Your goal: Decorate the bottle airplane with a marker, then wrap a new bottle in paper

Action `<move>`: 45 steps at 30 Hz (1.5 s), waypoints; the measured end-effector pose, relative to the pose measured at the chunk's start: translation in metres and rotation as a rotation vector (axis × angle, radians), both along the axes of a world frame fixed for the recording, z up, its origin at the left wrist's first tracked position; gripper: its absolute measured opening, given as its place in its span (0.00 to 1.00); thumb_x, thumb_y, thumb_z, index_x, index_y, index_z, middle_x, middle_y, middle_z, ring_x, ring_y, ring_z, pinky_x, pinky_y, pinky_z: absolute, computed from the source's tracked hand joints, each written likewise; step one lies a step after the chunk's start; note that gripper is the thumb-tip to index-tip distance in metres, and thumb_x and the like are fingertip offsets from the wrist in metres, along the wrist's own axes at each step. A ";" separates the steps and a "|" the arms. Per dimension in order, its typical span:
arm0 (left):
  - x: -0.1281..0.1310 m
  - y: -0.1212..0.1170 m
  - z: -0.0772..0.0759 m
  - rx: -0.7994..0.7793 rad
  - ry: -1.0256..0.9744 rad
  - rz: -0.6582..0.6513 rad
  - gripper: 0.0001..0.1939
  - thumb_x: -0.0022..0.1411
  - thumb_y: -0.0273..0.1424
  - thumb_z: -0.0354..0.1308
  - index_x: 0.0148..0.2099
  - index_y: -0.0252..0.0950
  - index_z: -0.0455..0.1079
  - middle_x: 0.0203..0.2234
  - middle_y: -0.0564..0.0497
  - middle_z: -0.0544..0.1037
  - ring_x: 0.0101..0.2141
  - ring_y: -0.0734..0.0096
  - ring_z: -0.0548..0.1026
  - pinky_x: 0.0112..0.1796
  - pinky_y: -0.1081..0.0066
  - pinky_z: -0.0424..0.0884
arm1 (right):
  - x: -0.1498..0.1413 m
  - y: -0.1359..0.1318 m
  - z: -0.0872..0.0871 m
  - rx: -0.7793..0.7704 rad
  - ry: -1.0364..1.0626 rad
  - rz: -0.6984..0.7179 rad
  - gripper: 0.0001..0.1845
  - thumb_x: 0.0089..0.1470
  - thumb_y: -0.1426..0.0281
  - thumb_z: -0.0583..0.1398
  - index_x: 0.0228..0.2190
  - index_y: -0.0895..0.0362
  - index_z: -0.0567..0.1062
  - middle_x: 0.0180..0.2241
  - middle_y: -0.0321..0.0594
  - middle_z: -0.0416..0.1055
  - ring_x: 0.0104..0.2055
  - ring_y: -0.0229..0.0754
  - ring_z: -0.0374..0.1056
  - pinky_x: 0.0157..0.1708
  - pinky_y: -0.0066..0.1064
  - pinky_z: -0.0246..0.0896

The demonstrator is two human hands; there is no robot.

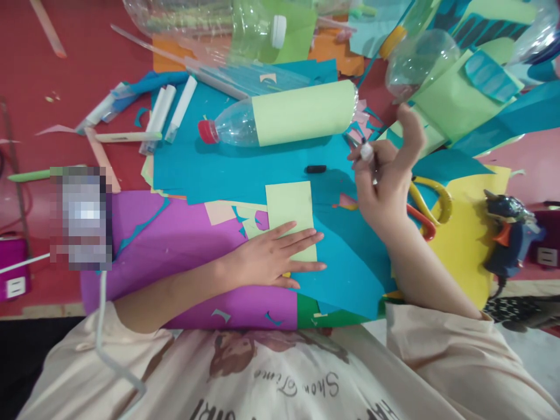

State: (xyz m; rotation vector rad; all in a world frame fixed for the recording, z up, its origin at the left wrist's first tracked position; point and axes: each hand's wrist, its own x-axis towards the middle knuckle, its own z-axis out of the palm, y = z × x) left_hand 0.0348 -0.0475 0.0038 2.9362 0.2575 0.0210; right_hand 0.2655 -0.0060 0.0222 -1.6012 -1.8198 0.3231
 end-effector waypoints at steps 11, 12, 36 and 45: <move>-0.004 0.006 0.010 -0.074 -0.074 -0.010 0.25 0.71 0.41 0.45 0.67 0.43 0.57 0.66 0.46 0.59 0.65 0.60 0.59 0.64 0.55 0.53 | -0.001 0.004 0.012 0.001 0.735 -0.157 0.12 0.60 0.67 0.47 0.43 0.52 0.66 0.40 0.47 0.78 0.36 0.42 0.77 0.34 0.34 0.72; -0.005 0.004 0.011 -0.050 -0.077 0.015 0.23 0.71 0.38 0.45 0.66 0.41 0.59 0.65 0.46 0.61 0.64 0.60 0.61 0.64 0.57 0.54 | -0.001 0.006 0.013 -0.099 0.888 -0.143 0.13 0.58 0.69 0.46 0.42 0.52 0.67 0.40 0.45 0.79 0.35 0.41 0.77 0.34 0.33 0.72; -0.002 -0.029 0.000 -0.070 0.011 0.026 0.36 0.67 0.50 0.47 0.69 0.34 0.53 0.68 0.50 0.54 0.68 0.66 0.52 0.63 0.64 0.54 | -0.048 -0.024 -0.011 -0.558 0.642 0.433 0.11 0.56 0.63 0.60 0.38 0.57 0.71 0.35 0.40 0.77 0.33 0.36 0.73 0.32 0.26 0.67; -0.001 -0.030 -0.004 -0.036 -0.018 0.034 0.36 0.67 0.51 0.46 0.68 0.34 0.53 0.68 0.50 0.55 0.67 0.66 0.54 0.64 0.64 0.53 | -0.052 -0.028 -0.012 -0.486 0.513 0.387 0.09 0.55 0.63 0.60 0.32 0.57 0.73 0.28 0.37 0.78 0.26 0.34 0.71 0.24 0.23 0.62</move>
